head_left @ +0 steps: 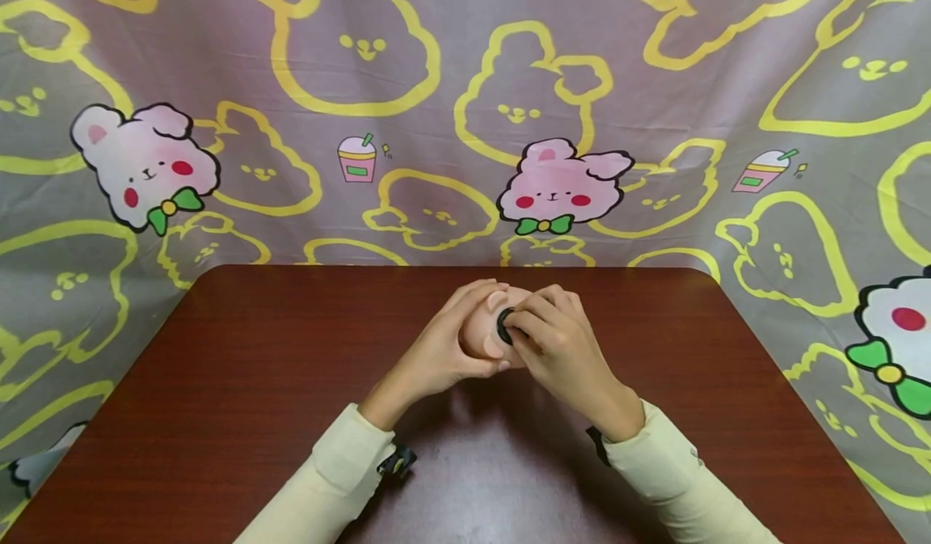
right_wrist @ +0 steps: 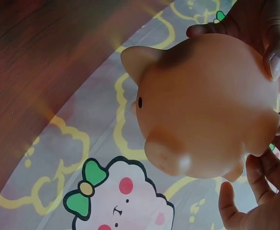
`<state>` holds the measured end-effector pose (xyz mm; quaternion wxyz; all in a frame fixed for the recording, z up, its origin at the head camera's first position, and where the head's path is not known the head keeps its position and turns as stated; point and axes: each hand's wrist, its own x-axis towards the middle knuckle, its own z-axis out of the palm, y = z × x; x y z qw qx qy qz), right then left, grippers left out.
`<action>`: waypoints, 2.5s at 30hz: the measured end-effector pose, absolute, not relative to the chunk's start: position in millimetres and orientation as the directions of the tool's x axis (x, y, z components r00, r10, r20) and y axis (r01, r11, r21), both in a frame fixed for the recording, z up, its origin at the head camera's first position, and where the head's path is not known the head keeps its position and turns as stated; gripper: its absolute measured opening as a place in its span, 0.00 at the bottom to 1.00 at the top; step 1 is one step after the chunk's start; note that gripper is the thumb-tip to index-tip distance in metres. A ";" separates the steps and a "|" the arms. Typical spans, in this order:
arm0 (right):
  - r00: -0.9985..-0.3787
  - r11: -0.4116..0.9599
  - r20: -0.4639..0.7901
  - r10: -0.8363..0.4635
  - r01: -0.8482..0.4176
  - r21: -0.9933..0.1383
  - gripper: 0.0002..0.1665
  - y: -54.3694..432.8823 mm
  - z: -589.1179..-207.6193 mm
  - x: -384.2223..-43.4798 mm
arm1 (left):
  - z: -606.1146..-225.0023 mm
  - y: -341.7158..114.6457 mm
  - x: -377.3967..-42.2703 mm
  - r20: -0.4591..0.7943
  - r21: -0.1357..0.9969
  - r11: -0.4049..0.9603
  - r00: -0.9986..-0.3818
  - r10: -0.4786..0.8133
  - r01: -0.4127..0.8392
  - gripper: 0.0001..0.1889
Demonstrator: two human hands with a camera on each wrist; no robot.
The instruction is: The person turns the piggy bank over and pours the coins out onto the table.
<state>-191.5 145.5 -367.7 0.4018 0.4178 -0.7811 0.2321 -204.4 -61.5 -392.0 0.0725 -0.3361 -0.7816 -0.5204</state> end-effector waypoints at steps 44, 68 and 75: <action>-0.344 0.489 0.766 -0.543 -0.871 -0.044 0.14 149.7 -366.4 -190.0 | -391.5 -66.8 -206.7 0.399 0.771 0.268 -0.766 0.504 0.578 0.49; -0.332 0.498 0.745 -0.578 -0.867 0.000 0.12 153.1 -367.8 -190.4 | -393.4 -66.1 -205.2 0.385 0.766 0.285 -0.767 0.513 0.576 0.49; -0.339 0.496 0.742 -0.579 -0.868 -0.010 0.12 153.3 -365.1 -188.7 | -393.4 -66.0 -205.7 0.380 0.769 0.286 -0.769 0.514 0.571 0.49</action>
